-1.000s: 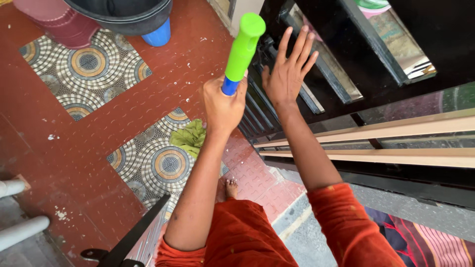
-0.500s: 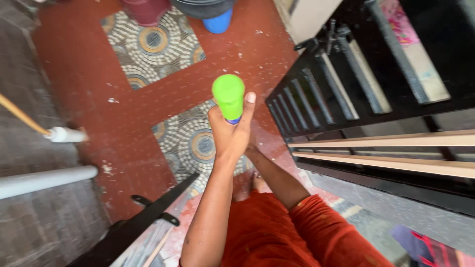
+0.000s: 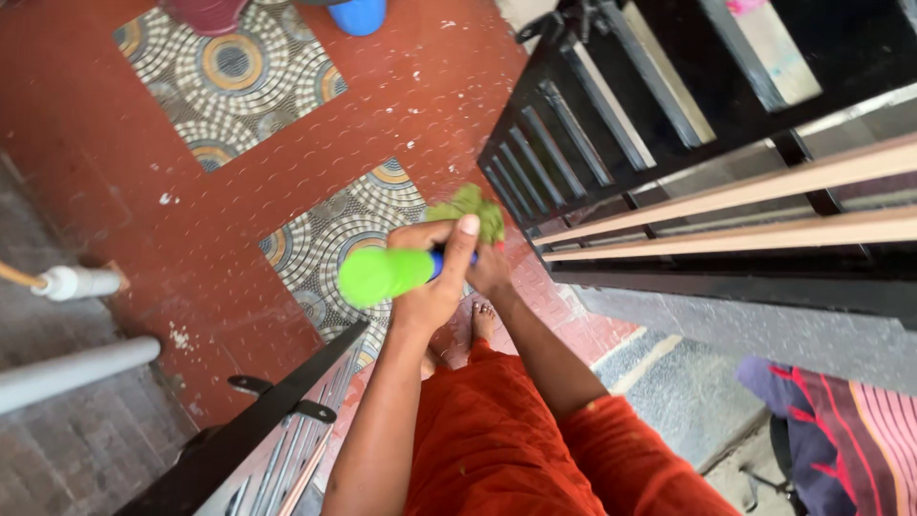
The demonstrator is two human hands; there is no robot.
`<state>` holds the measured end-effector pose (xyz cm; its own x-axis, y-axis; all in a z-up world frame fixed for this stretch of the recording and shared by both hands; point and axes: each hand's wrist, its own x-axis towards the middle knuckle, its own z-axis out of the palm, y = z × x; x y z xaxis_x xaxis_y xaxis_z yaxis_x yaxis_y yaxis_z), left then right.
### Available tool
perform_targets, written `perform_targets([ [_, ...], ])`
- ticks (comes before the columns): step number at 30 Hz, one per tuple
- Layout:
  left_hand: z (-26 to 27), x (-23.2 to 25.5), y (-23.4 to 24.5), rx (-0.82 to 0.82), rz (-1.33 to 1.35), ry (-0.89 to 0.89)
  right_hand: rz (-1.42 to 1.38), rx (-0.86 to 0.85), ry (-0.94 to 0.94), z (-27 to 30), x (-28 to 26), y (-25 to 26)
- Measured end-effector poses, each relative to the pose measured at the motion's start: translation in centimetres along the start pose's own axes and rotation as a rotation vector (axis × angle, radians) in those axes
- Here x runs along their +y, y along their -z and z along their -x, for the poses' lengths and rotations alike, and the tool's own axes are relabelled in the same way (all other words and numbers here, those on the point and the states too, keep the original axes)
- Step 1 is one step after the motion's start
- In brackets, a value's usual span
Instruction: The person mops a tiled floor using a mop with a green cloth and a blue handle. They dip the mop into a blue bucket of water, wring it out, and clean the floor around a sink and a black basin. The person moves the black basin to a different spot to mop underneath it.
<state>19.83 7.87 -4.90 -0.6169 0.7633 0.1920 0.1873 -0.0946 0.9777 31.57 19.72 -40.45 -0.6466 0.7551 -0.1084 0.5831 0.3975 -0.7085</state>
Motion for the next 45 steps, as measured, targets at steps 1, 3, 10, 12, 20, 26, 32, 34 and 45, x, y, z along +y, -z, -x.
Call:
perform_targets([
  [1, -0.2, -0.3, -0.4, -0.046, 0.042, -0.038, -0.029, 0.015, -0.052, 1.6, 0.5, 0.6],
  [3, -0.1, -1.2, -2.2, -0.115, 0.154, 0.047, -0.109, 0.022, -0.156, 5.2, 1.3, 1.2],
  [10, 0.5, -4.1, -2.5, -0.375, 0.171, 0.207, -0.321, 0.231, -0.423, 10.1, -0.7, -0.2],
  [12, 0.5, -3.2, -0.2, -0.428, 0.142, 0.177, -0.601, 0.225, -0.363, 9.5, -5.3, -0.7],
  [20, 2.7, 3.3, 7.6, -0.225, -0.151, 0.021, -3.116, 0.312, 0.626, 8.0, -37.9, 4.9],
  [26, 6.2, 5.7, 7.2, 0.304, -0.294, 0.101, -3.526, -0.616, -0.243, 11.7, -41.0, 10.3],
  [32, 8.0, 7.3, 3.3, 0.509, -0.338, 0.089, -2.950, -0.590, -0.266, 11.8, -28.4, 3.1],
  [34, 7.7, 6.9, 2.2, 0.422, -0.423, 0.247, -2.435, -0.629, -0.201, 8.8, -19.8, -2.3],
  [45, 12.5, -1.3, 7.8, -0.118, -1.762, 1.096, -0.107, -0.816, 0.340, 2.3, -6.9, -10.9],
])
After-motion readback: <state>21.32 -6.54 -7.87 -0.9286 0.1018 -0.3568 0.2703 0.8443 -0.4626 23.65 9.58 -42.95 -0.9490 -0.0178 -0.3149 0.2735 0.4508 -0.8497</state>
